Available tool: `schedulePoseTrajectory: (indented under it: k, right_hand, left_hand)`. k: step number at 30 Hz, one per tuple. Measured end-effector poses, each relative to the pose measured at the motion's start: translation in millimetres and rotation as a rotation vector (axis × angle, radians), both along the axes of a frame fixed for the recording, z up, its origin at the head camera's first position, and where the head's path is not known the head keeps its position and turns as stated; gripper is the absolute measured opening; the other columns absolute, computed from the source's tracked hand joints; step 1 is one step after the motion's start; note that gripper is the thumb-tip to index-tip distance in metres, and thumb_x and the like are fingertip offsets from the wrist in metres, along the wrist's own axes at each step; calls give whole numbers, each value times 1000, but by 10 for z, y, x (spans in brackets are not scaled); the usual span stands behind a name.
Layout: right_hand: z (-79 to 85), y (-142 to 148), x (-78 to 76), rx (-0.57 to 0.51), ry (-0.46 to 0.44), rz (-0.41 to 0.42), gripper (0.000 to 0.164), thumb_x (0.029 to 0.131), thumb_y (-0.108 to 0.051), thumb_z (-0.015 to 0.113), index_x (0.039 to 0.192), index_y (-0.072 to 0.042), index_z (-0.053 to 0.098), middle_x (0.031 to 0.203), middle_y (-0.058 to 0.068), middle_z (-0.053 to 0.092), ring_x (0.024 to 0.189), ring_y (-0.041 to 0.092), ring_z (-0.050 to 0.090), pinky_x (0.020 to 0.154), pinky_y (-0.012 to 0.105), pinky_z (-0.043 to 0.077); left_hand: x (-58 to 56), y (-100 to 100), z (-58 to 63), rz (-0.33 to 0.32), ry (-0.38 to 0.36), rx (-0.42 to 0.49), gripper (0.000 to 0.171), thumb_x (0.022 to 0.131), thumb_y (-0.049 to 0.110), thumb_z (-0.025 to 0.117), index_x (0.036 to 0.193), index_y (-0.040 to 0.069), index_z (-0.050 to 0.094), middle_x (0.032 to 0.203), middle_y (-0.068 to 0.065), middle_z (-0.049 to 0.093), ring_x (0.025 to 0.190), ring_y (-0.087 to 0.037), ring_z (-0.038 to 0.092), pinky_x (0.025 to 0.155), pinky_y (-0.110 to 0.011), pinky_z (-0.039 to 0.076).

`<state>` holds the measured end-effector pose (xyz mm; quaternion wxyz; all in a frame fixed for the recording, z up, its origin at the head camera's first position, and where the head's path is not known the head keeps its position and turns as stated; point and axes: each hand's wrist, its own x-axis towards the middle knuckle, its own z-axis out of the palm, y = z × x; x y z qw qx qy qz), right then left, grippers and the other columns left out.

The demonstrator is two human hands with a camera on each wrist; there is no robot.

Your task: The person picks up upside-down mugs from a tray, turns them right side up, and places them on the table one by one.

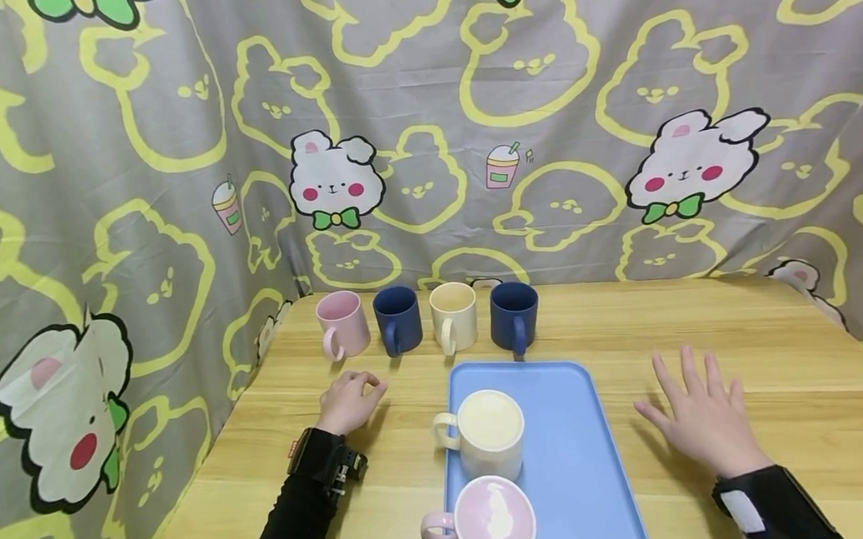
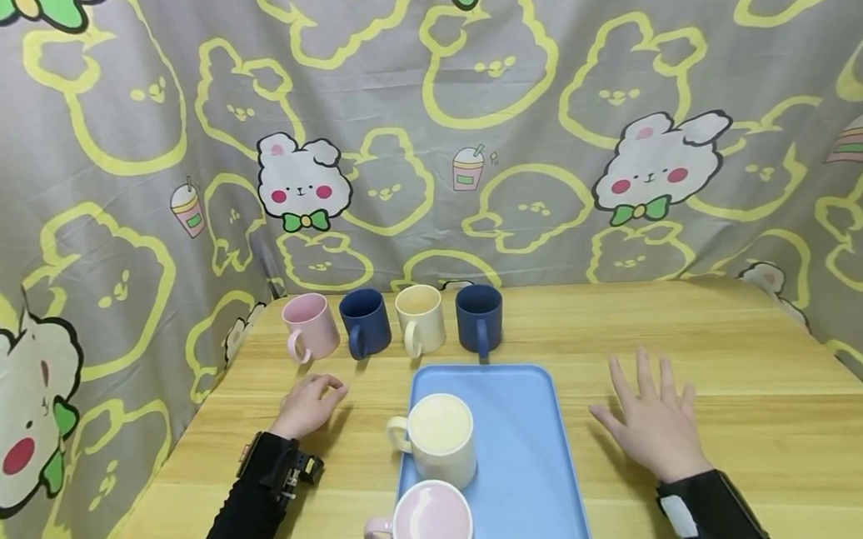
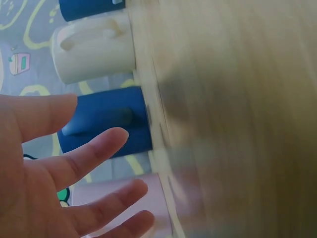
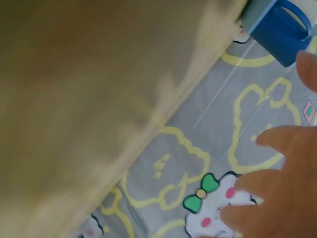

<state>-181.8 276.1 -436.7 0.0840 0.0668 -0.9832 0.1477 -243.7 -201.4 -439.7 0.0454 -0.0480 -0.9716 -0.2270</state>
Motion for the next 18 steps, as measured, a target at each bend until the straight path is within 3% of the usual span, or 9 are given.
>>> schedulePoseTrajectory:
  k: [3,7,10,18]
  right_hand:
    - [-31,31,32,-7,-59,-1,82,98,-56,42,152,1,18,149,41,-2,133,59,-14,97,78,-8]
    - [-30,62,55,-23,-121,4,85,98,-59,41,152,2,15,149,41,-6,133,60,-15,95,78,-11]
    - [-20,72,63,-32,-147,6,86,98,-59,40,152,3,15,148,42,-8,132,60,-15,94,78,-12]
    - [-17,63,77,-57,-158,13,86,98,-59,41,152,3,14,148,41,-7,132,60,-15,94,78,-13]
  left_hand:
    - [67,-31,26,-1,-51,-66,43,97,38,55,126,7,61,142,-28,41,134,-48,30,103,-70,18]
    - [169,-30,80,-23,-88,-189,66,95,46,55,147,7,41,156,-29,13,142,-49,5,105,-73,1]
    - [216,0,86,-45,-60,-231,77,93,52,56,152,8,32,158,-26,7,143,-48,-1,106,-71,-1]
    - [298,61,52,-70,12,-226,86,90,56,58,153,8,26,158,-26,8,143,-48,-2,106,-71,-3]
